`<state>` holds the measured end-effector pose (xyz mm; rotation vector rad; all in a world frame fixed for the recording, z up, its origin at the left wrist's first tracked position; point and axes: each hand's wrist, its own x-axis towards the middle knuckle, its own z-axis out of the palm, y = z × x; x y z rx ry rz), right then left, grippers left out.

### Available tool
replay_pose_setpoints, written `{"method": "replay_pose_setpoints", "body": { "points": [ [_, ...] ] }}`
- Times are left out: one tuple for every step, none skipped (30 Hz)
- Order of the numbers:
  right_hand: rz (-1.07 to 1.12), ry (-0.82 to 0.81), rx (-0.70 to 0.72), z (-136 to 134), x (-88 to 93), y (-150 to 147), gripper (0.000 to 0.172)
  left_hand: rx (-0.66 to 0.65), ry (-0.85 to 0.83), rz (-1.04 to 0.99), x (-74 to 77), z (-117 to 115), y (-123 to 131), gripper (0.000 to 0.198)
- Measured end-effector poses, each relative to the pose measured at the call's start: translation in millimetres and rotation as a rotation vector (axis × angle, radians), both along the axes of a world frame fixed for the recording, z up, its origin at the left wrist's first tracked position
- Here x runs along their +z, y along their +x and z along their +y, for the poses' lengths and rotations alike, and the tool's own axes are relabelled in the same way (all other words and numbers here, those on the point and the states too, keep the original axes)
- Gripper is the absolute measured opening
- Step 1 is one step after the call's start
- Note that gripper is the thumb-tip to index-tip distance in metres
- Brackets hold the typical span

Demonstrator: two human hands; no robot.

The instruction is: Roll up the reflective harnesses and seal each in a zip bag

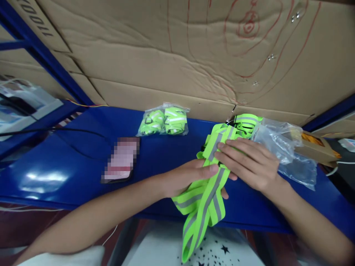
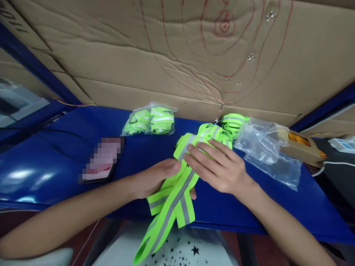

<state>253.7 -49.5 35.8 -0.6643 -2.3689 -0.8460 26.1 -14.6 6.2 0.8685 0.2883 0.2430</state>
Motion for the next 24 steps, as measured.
{"method": "replay_pose_setpoints", "body": {
  "points": [
    [0.002,-0.002,0.005,-2,-4.8,-3,0.028,0.05,0.015,0.049,-3.7,-1,0,0.067],
    [0.004,-0.022,0.003,-3,-9.3,-4,0.029,0.108,0.038,0.106,-7.0,-3,1,0.068],
    [0.004,-0.06,-0.005,-4,-13.3,-6,0.03,0.159,0.062,0.16,-9.7,-5,3,0.067],
    [0.001,-0.108,-0.015,-5,-16.8,-6,0.031,0.197,0.083,0.202,-11.7,-6,4,0.065],
    [-0.002,-0.154,-0.02,-5,-19.8,-6,0.032,0.218,0.1,0.226,-13.3,-7,6,0.065],
    [-0.001,-0.193,-0.022,-6,-22.3,-6,0.032,0.226,0.11,0.237,-14.5,-8,7,0.065],
    [0.002,-0.217,-0.021,-6,-24.5,-6,0.033,0.224,0.115,0.243,-15.4,-8,8,0.066],
    [0.006,-0.234,-0.021,-6,-26.4,-6,0.034,0.221,0.12,0.248,-16.2,-8,8,0.067],
    [0.009,-0.244,-0.028,-6,-28.2,-6,0.035,0.228,0.135,0.251,-17.0,-7,8,0.068],
    [0.01,-0.253,-0.045,-6,-29.9,-6,0.036,0.241,0.161,0.25,-17.8,-7,8,0.068],
    [0.01,-0.261,-0.068,-6,-31.4,-7,0.037,0.256,0.193,0.247,-18.7,-6,9,0.069],
    [0.009,-0.269,-0.094,-7,-32.7,-8,0.039,0.271,0.227,0.246,-19.6,-6,9,0.069],
    [0.01,-0.275,-0.118,-7,-33.7,-9,0.041,0.284,0.258,0.248,-20.6,-5,9,0.068],
    [0.013,-0.282,-0.135,-8,-34.4,-10,0.042,0.295,0.279,0.253,-21.7,-5,9,0.066],
    [0.014,-0.285,-0.14,-8,-34.9,-10,0.042,0.297,0.278,0.251,-22.9,-4,10,0.065],
    [0.014,-0.284,-0.137,-9,-35.1,-10,0.042,0.299,0.251,0.236,-24.0,-3,10,0.066],
    [0.015,-0.275,-0.123,-9,-35.1,-10,0.042,0.296,0.202,0.206,-25.0,-1,10,0.069],
    [0.019,-0.258,-0.102,-9,-35.1,-10,0.042,0.288,0.146,0.167,-25.8,1,10,0.073],
    [0.024,-0.237,-0.078,-10,-35.1,-9,0.042,0.28,0.098,0.132,-26.2,3,10,0.077],
    [0.032,-0.214,-0.057,-10,-35.2,-8,0.042,0.276,0.069,0.116,-26.0,5,9,0.081],
    [0.043,-0.192,-0.038,-10,-35.5,-7,0.042,0.273,0.062,0.121,-25.4,6,8,0.082],
    [0.058,-0.172,-0.019,-10,-36.0,-7,0.041,0.267,0.069,0.146,-24.1,7,7,0.083],
    [0.075,-0.153,0.002,-10,-36.6,-6,0.039,0.25,0.085,0.173,-22.5,7,5,0.082],
    [0.093,-0.132,0.02,-10,-37.4,-6,0.037,0.234,0.113,0.19,-20.9,6,4,0.081]
  ]
}}
